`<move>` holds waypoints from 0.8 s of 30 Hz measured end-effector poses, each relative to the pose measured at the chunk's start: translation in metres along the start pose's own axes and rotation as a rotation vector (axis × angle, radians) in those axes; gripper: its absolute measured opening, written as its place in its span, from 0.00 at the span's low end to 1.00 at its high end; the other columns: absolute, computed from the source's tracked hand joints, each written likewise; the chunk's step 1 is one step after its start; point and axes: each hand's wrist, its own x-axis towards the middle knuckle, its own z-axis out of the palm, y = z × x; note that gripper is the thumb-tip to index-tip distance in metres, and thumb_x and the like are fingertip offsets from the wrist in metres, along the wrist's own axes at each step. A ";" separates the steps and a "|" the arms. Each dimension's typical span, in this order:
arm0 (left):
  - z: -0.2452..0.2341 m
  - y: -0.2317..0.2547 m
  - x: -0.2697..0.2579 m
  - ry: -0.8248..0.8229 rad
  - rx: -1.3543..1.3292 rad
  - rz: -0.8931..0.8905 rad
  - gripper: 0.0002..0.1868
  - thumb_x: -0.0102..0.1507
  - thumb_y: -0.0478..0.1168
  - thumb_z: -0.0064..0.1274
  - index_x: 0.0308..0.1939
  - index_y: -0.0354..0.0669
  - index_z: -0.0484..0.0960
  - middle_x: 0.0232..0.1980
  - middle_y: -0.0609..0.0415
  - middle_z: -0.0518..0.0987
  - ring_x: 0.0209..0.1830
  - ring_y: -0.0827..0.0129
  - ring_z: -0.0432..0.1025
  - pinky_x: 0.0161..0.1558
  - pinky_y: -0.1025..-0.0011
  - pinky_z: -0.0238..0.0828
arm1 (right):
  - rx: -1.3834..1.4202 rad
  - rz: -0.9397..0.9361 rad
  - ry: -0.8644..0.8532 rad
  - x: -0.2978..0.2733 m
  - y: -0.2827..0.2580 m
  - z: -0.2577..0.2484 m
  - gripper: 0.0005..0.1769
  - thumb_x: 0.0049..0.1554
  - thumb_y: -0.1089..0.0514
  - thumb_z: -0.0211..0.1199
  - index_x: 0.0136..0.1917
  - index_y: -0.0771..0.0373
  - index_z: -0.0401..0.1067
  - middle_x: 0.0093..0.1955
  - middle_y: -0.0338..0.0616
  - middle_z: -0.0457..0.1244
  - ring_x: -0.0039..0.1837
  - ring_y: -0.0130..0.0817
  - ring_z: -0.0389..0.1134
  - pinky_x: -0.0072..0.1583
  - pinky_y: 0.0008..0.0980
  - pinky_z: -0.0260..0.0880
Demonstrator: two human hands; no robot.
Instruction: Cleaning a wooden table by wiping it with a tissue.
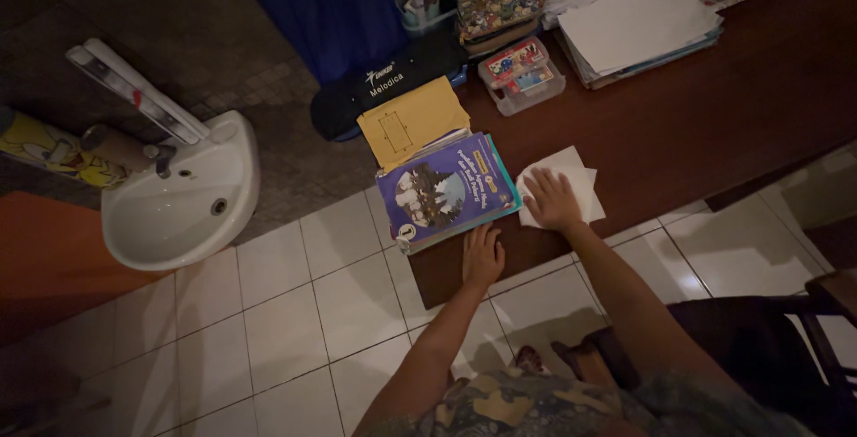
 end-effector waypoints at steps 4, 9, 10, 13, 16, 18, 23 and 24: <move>0.000 0.000 0.000 -0.002 0.006 -0.007 0.17 0.63 0.38 0.52 0.56 0.41 0.77 0.66 0.43 0.72 0.69 0.47 0.64 0.69 0.47 0.58 | 0.001 -0.037 0.045 0.021 0.001 0.006 0.28 0.66 0.43 0.52 0.75 0.56 0.64 0.81 0.49 0.53 0.82 0.49 0.52 0.77 0.59 0.48; -0.008 0.006 0.003 -0.048 -0.019 -0.049 0.16 0.63 0.38 0.52 0.55 0.41 0.77 0.65 0.44 0.73 0.69 0.47 0.64 0.69 0.47 0.57 | -0.024 -0.056 0.036 0.040 0.006 0.027 0.29 0.66 0.44 0.51 0.76 0.56 0.62 0.82 0.51 0.53 0.82 0.49 0.51 0.77 0.61 0.47; -0.008 0.006 0.003 -0.045 -0.017 -0.053 0.16 0.63 0.38 0.52 0.55 0.41 0.77 0.65 0.44 0.73 0.69 0.47 0.64 0.69 0.47 0.57 | -0.022 -0.061 0.036 0.044 0.008 0.031 0.29 0.66 0.44 0.51 0.76 0.56 0.62 0.82 0.51 0.53 0.82 0.49 0.51 0.77 0.61 0.47; -0.008 0.006 0.004 -0.047 -0.019 -0.068 0.16 0.64 0.38 0.52 0.55 0.41 0.77 0.65 0.44 0.72 0.69 0.48 0.64 0.69 0.47 0.57 | -0.023 -0.059 0.036 0.057 0.012 0.043 0.29 0.67 0.44 0.49 0.78 0.55 0.61 0.83 0.50 0.52 0.83 0.48 0.50 0.78 0.61 0.46; -0.007 0.006 0.003 -0.059 -0.005 -0.080 0.16 0.64 0.38 0.52 0.55 0.41 0.77 0.66 0.44 0.72 0.68 0.48 0.64 0.69 0.47 0.56 | -0.053 -0.028 -0.029 0.069 0.014 0.052 0.30 0.66 0.43 0.48 0.78 0.54 0.60 0.83 0.48 0.51 0.83 0.47 0.49 0.78 0.60 0.45; -0.005 0.004 0.002 -0.075 -0.010 -0.075 0.16 0.65 0.39 0.51 0.56 0.41 0.76 0.66 0.44 0.72 0.68 0.48 0.64 0.69 0.48 0.56 | -0.038 0.001 -0.035 0.075 0.015 0.057 0.30 0.67 0.42 0.46 0.79 0.53 0.60 0.83 0.48 0.50 0.84 0.47 0.48 0.78 0.61 0.44; -0.008 0.005 0.006 -0.090 -0.019 -0.096 0.16 0.64 0.39 0.51 0.56 0.42 0.76 0.66 0.45 0.72 0.68 0.48 0.64 0.69 0.48 0.56 | -0.107 0.058 -0.098 0.087 0.026 0.089 0.32 0.68 0.39 0.41 0.81 0.49 0.57 0.86 0.45 0.47 0.86 0.47 0.43 0.76 0.72 0.37; -0.009 0.006 0.005 -0.100 -0.023 -0.105 0.16 0.64 0.39 0.51 0.55 0.43 0.76 0.66 0.45 0.72 0.68 0.49 0.63 0.69 0.48 0.56 | -0.162 0.084 -0.134 0.086 0.029 0.096 0.33 0.68 0.37 0.39 0.82 0.47 0.55 0.86 0.43 0.45 0.86 0.46 0.42 0.75 0.77 0.34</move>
